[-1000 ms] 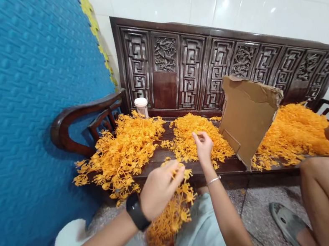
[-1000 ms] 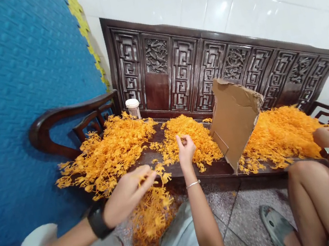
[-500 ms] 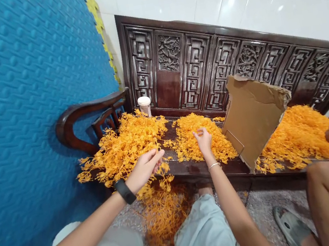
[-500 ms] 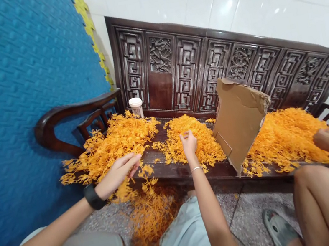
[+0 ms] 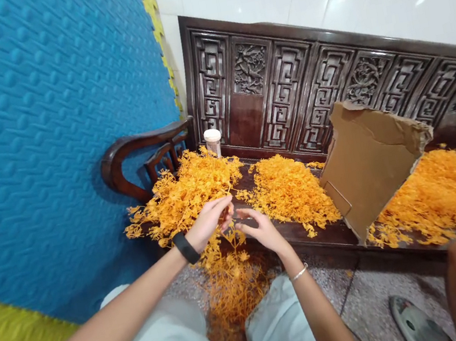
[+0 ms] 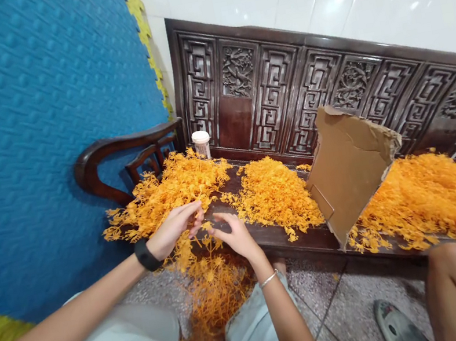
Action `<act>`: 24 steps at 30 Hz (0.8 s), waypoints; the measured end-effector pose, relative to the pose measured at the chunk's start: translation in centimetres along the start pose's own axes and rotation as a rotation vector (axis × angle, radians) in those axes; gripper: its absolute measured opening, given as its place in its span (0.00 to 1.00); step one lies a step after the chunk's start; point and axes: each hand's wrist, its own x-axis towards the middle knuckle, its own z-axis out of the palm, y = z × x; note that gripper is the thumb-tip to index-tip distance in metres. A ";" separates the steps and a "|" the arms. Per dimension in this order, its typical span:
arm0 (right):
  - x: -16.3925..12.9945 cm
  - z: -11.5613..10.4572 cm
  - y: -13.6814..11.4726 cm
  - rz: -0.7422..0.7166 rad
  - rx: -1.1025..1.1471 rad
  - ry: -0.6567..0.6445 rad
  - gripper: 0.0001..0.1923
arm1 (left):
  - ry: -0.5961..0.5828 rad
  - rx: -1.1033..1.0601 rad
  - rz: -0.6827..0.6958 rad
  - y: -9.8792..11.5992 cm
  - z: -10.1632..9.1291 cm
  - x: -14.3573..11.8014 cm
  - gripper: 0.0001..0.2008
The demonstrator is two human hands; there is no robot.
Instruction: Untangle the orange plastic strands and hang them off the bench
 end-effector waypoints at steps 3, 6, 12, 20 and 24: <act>-0.6 0.1 -0.3 0.010 0.060 -0.017 0.17 | 0.003 -0.062 0.021 0.0 -0.2 0.0 0.15; -1.2 0.2 -1.7 -0.060 -0.002 0.114 0.13 | -0.043 -0.088 0.024 -0.3 -0.4 0.0 0.12; -1.6 1.2 -4.0 -0.093 -0.252 0.198 0.11 | -0.086 0.054 0.006 -0.8 -0.2 -0.2 0.13; -2.4 2.1 -4.4 -0.066 -0.157 0.171 0.07 | -0.026 0.065 0.119 -0.2 0.0 -0.9 0.07; -2.5 1.3 -4.1 -0.104 -0.207 0.223 0.04 | -0.022 0.081 0.089 -0.4 -0.2 -0.8 0.08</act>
